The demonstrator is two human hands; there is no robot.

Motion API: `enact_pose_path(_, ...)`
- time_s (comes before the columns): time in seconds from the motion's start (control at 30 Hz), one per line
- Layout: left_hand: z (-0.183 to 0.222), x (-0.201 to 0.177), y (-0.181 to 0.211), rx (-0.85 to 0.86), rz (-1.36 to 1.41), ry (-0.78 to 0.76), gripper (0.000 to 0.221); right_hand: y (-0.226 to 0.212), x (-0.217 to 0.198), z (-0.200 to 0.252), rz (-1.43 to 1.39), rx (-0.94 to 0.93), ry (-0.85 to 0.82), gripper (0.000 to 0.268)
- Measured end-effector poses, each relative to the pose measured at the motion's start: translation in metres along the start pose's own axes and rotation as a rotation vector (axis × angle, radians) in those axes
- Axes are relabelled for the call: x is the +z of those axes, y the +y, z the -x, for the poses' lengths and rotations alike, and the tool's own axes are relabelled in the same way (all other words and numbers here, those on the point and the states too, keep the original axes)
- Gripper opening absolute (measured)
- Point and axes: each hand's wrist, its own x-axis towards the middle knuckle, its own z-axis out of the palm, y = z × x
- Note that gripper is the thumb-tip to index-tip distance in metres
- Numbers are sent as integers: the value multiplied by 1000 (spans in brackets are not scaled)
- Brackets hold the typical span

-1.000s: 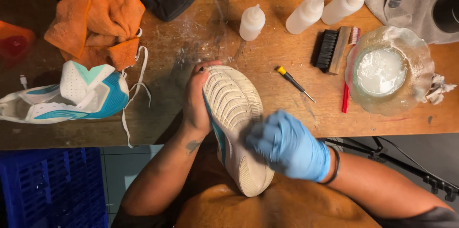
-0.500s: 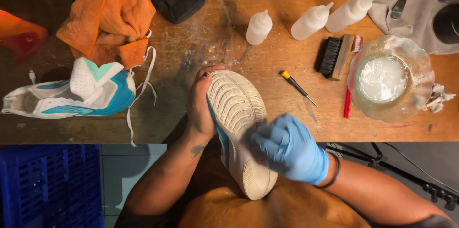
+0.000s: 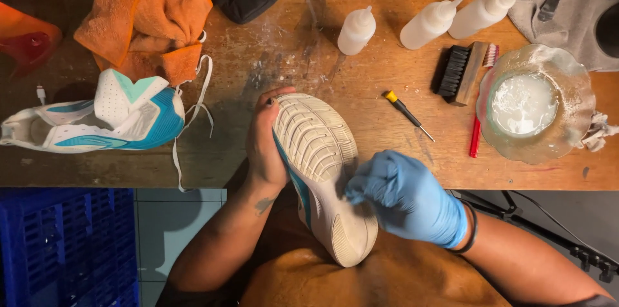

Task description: Preparing a shoe sole for repair by applying cleaning or adhesive agents and scrubbing the surface.

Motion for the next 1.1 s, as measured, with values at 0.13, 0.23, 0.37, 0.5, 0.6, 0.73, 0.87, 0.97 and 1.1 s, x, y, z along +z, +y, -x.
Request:
enact_pose_path(0.13, -2, -2, 4, 51, 79, -13, 44, -15, -9, -3, 99, 237, 201, 8)
enact_pose_path(0.23, -1, 1, 5, 31, 127, -47, 42, -21, -8, -9, 12, 240, 16, 9)
enact_pose_path(0.37, 1, 0, 5, 33, 112, -48, 43, -40, -16, -34, -254, 1066, -419, 55)
enact_pose_path(0.5, 6, 3, 7, -6, 99, -29, 45, -29, -6, -14, -518, 931, -218, 55)
enact_pose_path(0.6, 5, 2, 11, 1, 71, -4, 44, -22, -3, -7, -120, 105, 16, 29)
enact_pose_path(0.73, 6, 1, 9, 10, 82, -2, 42, -23, 3, 4, -8, 456, -87, 16)
enact_pose_path(0.87, 5, 1, 6, 6, 53, 3, 42, -15, 22, 25, 294, 178, 21, 34)
enact_pose_path(0.97, 4, 3, 6, 54, -3, -2, 42, -16, 25, 18, 161, 192, 90, 26)
enact_pose_path(1.1, 2, 0, 1, 48, -22, -7, 40, -17, 23, 1, -60, 88, 62, 17)
